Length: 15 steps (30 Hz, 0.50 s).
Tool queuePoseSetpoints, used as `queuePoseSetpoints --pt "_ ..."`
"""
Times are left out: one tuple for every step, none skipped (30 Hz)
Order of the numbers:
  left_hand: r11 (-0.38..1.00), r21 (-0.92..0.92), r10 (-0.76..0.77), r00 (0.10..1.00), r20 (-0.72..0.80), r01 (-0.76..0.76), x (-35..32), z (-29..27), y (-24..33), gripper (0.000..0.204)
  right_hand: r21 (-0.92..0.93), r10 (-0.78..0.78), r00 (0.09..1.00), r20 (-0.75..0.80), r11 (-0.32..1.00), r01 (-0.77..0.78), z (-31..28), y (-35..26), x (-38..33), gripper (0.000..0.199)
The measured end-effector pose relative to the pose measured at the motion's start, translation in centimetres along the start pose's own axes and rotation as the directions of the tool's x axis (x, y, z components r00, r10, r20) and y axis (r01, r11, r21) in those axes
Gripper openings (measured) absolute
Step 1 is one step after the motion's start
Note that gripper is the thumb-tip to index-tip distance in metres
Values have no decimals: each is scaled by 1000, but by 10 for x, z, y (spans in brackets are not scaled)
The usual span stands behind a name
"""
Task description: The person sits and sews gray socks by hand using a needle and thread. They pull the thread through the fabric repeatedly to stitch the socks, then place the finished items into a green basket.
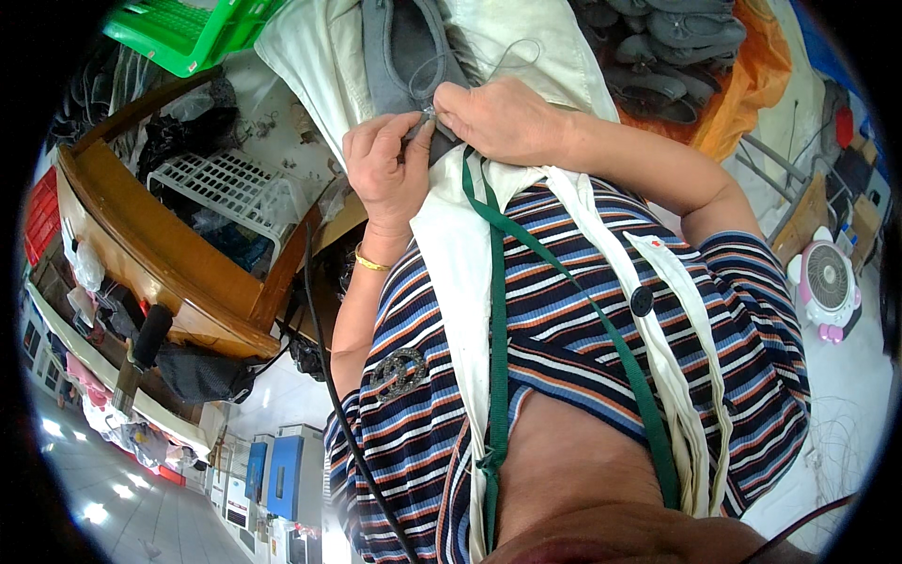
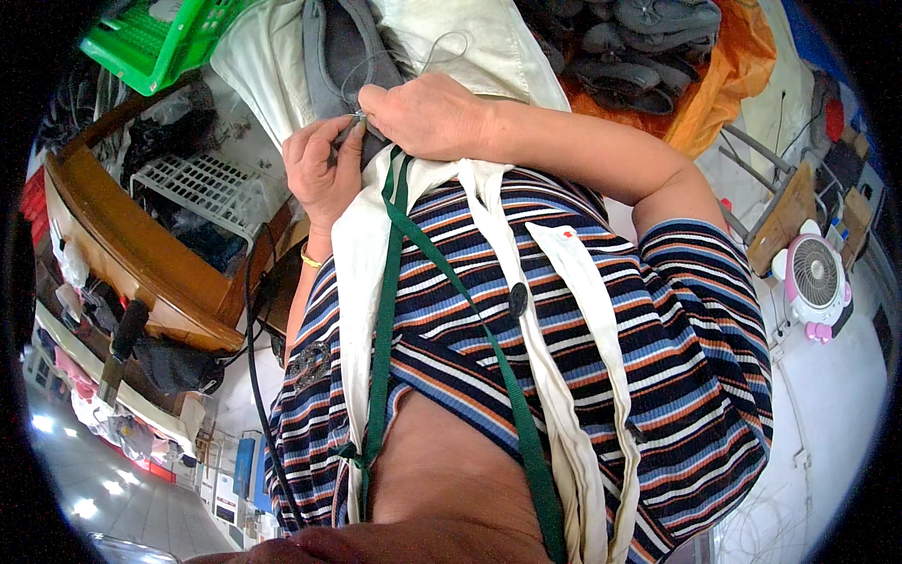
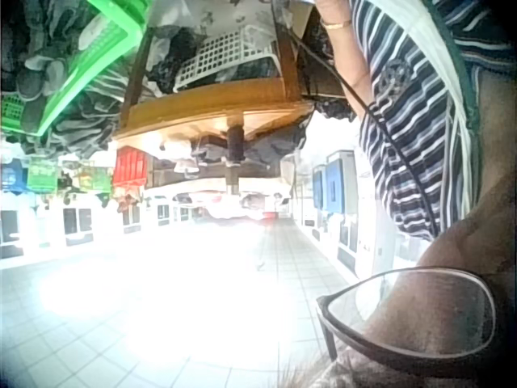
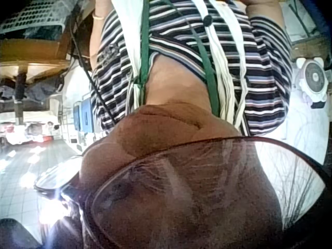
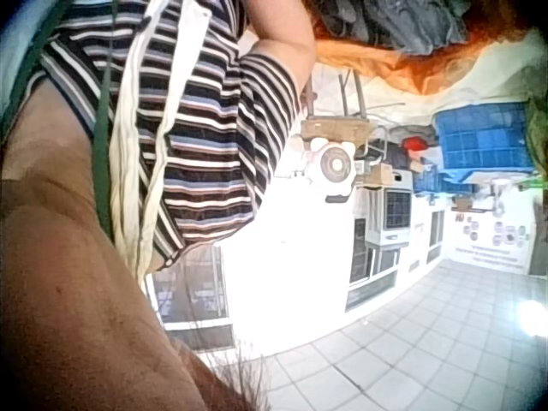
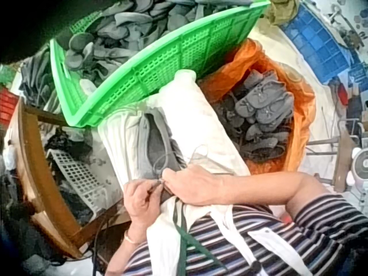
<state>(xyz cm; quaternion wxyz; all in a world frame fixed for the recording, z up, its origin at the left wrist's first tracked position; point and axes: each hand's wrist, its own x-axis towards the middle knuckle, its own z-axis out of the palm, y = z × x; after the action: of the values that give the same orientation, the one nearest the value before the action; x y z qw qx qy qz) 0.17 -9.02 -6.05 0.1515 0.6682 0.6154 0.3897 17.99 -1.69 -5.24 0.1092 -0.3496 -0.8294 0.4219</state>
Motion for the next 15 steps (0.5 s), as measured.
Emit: queuePoseSetpoints --pt "1000 -5 -31 1000 0 31 -2 0 0 23 16 16 1000 8 1000 -16 -1 -1 1 18" --pt "997 -35 -64 998 7 64 -5 1 -1 23 32 32 999 16 999 -32 -1 -1 1 19" --pt "993 -66 -94 995 16 95 -8 2 -3 23 99 43 999 11 994 -44 0 0 1 20" --pt "987 -96 -124 992 26 126 -8 2 -4 23 166 55 998 8 985 -55 1 4 2 21" --pt "987 -100 -124 992 33 127 -7 1 -3 21 232 66 998 4 970 -65 2 6 3 23" --pt "986 -104 -126 991 40 129 -7 0 -2 19 264 88 996 17 960 -90 2 7 4 22" --pt "985 -108 -127 991 47 132 -7 0 -1 17 296 110 993 30 948 -114 1 6 6 21" --pt "988 -106 -111 993 44 115 -6 0 -2 17 328 132 990 44 935 -139 0 6 8 20" --pt "990 -107 -93 995 41 97 -6 0 -2 17 355 154 986 70 920 -169 0 5 11 20" --pt "991 -107 -74 996 39 78 -6 0 -3 18 381 176 980 96 903 -199 1 4 14 20" --pt "993 -109 -52 998 34 55 -6 2 -3 21 406 196 973 122 884 -229 0 3 16 20" --pt "994 -108 -32 999 28 35 -6 3 -4 24 419 271 934 232 839 -348 -9 -2 19 21" --pt "994 -107 -10 1000 22 12 -5 3 -5 28 419 336 879 338 783 -461 -23 -11 23 21" --pt "996 -93 15 1000 19 -13 -5 3 -5 28 404 390 808 442 717 -567 -30 -16 26 22" --pt "996 -81 42 999 17 -40 -4 3 -5 28 359 324 870 371 814 -456 -32 -14 27 22"
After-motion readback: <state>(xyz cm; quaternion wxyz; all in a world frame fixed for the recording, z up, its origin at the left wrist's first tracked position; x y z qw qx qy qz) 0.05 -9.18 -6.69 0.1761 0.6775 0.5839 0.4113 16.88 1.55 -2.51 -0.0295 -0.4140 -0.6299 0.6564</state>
